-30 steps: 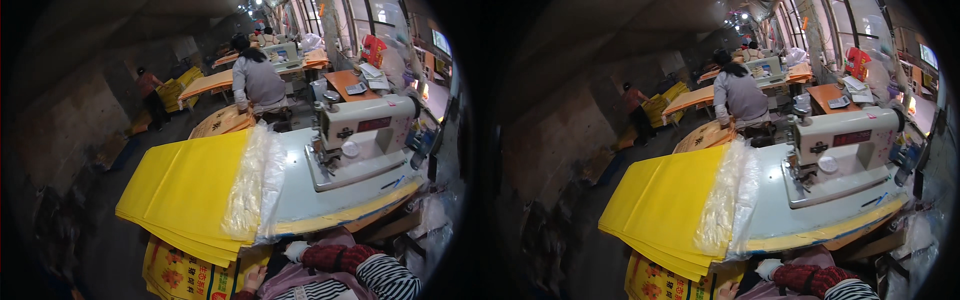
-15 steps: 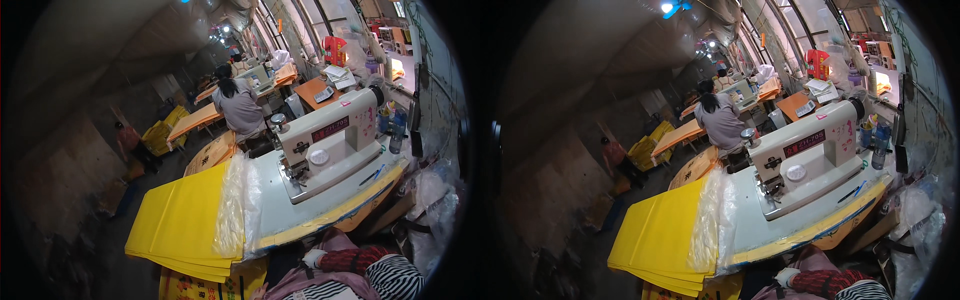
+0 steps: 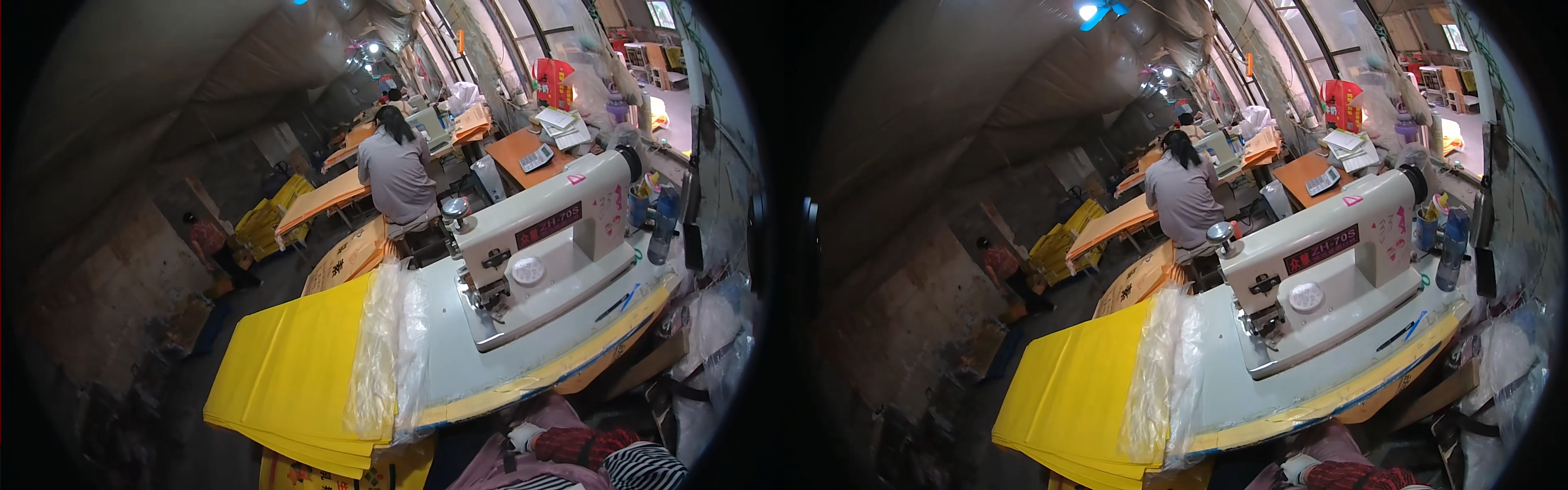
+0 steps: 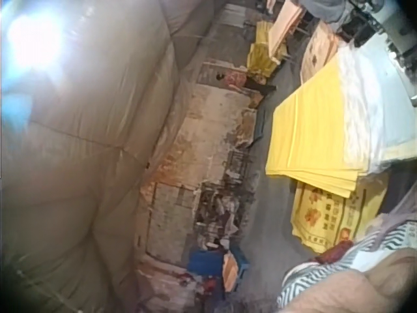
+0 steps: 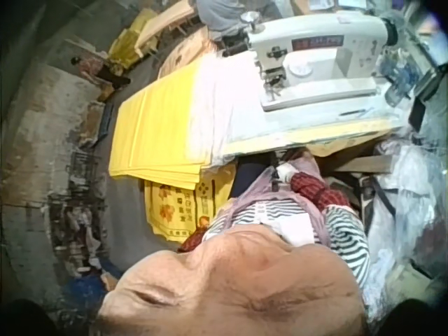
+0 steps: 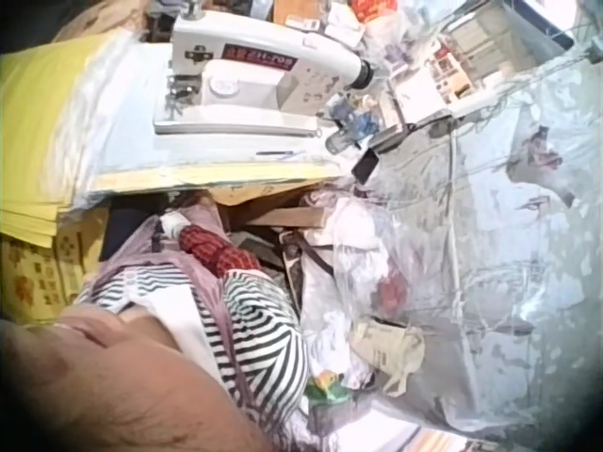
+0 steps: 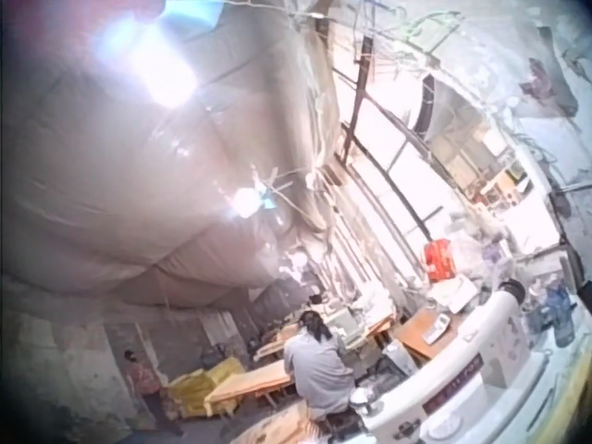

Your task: Folding and stacking large yellow plastic bags at a workstation.

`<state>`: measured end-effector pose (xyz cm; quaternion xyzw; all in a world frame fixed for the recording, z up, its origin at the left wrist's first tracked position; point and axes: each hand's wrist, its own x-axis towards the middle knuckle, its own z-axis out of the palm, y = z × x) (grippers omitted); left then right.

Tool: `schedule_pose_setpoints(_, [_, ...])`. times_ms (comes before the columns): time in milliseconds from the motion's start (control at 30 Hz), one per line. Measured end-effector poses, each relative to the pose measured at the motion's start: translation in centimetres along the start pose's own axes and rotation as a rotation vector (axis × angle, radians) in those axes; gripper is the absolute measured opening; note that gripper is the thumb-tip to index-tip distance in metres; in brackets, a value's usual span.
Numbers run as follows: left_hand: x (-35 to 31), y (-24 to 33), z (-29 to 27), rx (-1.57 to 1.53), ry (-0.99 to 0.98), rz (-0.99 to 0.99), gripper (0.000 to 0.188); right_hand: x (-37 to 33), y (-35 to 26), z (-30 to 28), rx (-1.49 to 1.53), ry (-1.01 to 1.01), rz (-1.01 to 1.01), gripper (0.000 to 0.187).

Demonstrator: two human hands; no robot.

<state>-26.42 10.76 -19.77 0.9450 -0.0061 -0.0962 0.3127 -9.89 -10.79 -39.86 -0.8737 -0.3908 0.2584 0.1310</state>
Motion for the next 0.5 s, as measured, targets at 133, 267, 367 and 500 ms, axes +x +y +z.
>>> schedule_pose_setpoints(133, [1.3, 0.7, -0.6, -0.019, -0.029, 0.012, 0.046, 0.3, 1.2, 0.0, 0.107, 0.043, 0.116, 0.044])
schedule_pose_setpoints(267, [2.5, 2.0, -1.5, -0.040, -0.039, 0.039, 0.047, 0.8, 1.7, 0.8, 0.248, -0.027, 0.176, 0.047])
schedule_pose_setpoints(367, [3.3, 3.0, -3.0, -0.051, -0.014, 0.057, 0.048, 0.9, 1.1, -0.7, 0.134, -0.025, 0.172, 0.048])
schedule_pose_setpoints(500, [2.8, 1.7, -5.6, -0.053, 0.016, 0.085, 0.049, 1.1, 2.0, -0.3, 0.172, -0.007, 0.171, 0.047])
